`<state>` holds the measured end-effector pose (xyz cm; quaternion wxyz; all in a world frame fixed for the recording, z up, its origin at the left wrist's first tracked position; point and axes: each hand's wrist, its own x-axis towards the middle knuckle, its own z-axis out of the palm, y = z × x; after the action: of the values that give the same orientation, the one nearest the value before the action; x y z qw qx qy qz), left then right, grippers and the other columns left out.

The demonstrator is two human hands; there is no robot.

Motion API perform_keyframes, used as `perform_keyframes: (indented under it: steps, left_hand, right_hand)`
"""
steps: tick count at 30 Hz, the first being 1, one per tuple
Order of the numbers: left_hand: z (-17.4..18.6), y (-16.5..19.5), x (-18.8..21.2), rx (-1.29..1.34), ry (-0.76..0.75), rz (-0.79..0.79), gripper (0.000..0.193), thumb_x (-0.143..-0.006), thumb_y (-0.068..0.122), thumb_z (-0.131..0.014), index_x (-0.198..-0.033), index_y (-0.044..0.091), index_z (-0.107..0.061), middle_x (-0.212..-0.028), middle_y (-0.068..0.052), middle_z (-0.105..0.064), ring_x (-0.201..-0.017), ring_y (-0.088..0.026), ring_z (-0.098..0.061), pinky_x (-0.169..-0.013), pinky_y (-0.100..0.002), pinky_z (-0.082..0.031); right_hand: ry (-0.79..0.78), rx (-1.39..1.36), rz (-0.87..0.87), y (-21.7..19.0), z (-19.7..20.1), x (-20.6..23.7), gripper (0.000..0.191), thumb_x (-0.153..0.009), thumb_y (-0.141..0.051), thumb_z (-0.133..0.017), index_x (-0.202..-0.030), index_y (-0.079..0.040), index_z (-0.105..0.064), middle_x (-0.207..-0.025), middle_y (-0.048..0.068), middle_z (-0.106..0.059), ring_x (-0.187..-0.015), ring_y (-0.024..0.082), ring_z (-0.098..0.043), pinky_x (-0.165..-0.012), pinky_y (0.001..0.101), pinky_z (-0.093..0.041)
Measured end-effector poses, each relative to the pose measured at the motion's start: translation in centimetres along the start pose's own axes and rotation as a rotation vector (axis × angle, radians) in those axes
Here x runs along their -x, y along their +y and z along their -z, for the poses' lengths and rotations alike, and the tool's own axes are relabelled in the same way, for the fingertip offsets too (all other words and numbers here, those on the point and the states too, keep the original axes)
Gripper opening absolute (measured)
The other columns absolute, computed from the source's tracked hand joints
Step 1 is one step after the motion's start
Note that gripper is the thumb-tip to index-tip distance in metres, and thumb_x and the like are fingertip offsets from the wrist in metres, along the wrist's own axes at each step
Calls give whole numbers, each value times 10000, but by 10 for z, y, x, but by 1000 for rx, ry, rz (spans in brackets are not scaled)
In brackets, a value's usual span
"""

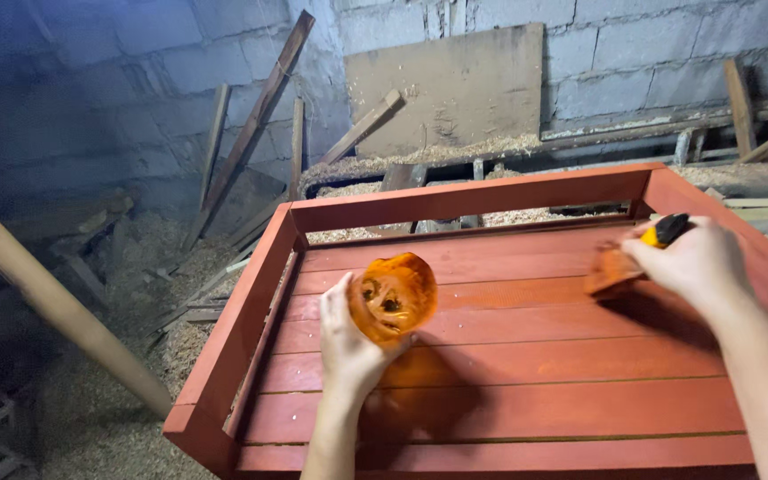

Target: The person applies a reddish wood stain or finish to a wooden cart with a cloth pad, holding a stained container in one hand. They wipe the lower shelves and side rails first, then move to the top surface, rubbing the liquid into the slats and edges.

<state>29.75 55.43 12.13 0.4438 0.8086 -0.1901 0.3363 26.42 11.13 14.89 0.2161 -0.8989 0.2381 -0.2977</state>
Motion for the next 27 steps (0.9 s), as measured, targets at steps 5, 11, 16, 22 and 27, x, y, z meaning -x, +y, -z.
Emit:
perform_keyframes:
  steps: [5,11,16,22,27]
  left_hand:
    - [-10,5,-9,58,-10,-98,987,-506,206,-938,-1371,2,-509,-1275,-174,-556,-1180,-359,-589,-1022,-433,-508]
    - [-5,9,-25,7,4,-251,992,-514,239,-970,-1364,21,-507,-1297,-189,-540,-1195,-378,-571,-1021,-452,-498]
    - [4,8,-46,-93,-6,-368,970,-534,153,-938,-1392,65,-495,-1378,-177,-522,-1286,-401,-520,-1081,-474,-463]
    - [7,12,-66,-211,-96,-542,897,-622,-55,-770,-1455,70,-460,-1478,-145,-484,-1458,-410,-400,-1182,-463,-400]
    - [10,17,-84,-316,-108,-656,908,-607,-126,-689,-1463,70,-456,-1510,-135,-463,-1490,-394,-380,-1215,-459,-393]
  right_hand:
    - [-119,-804,81,-91,37,61,106,-903,-107,-761,-987,-45,-784,-923,73,-768,-779,161,-723,-683,304,-601]
    - [-211,-1139,46,-131,43,99,123,-883,-50,-706,-982,0,-759,-826,100,-776,-708,189,-779,-620,296,-629]
    - [-72,-1140,17,-126,-4,101,103,-872,-29,-739,-964,17,-739,-871,104,-773,-719,171,-753,-633,285,-613]
    - [-293,-1265,-230,-132,-62,110,126,-853,-67,-756,-959,1,-754,-869,89,-773,-685,170,-727,-582,334,-614]
    - [-385,-1301,-422,-145,-75,116,158,-861,-143,-747,-982,-43,-760,-858,63,-750,-667,205,-731,-571,380,-618]
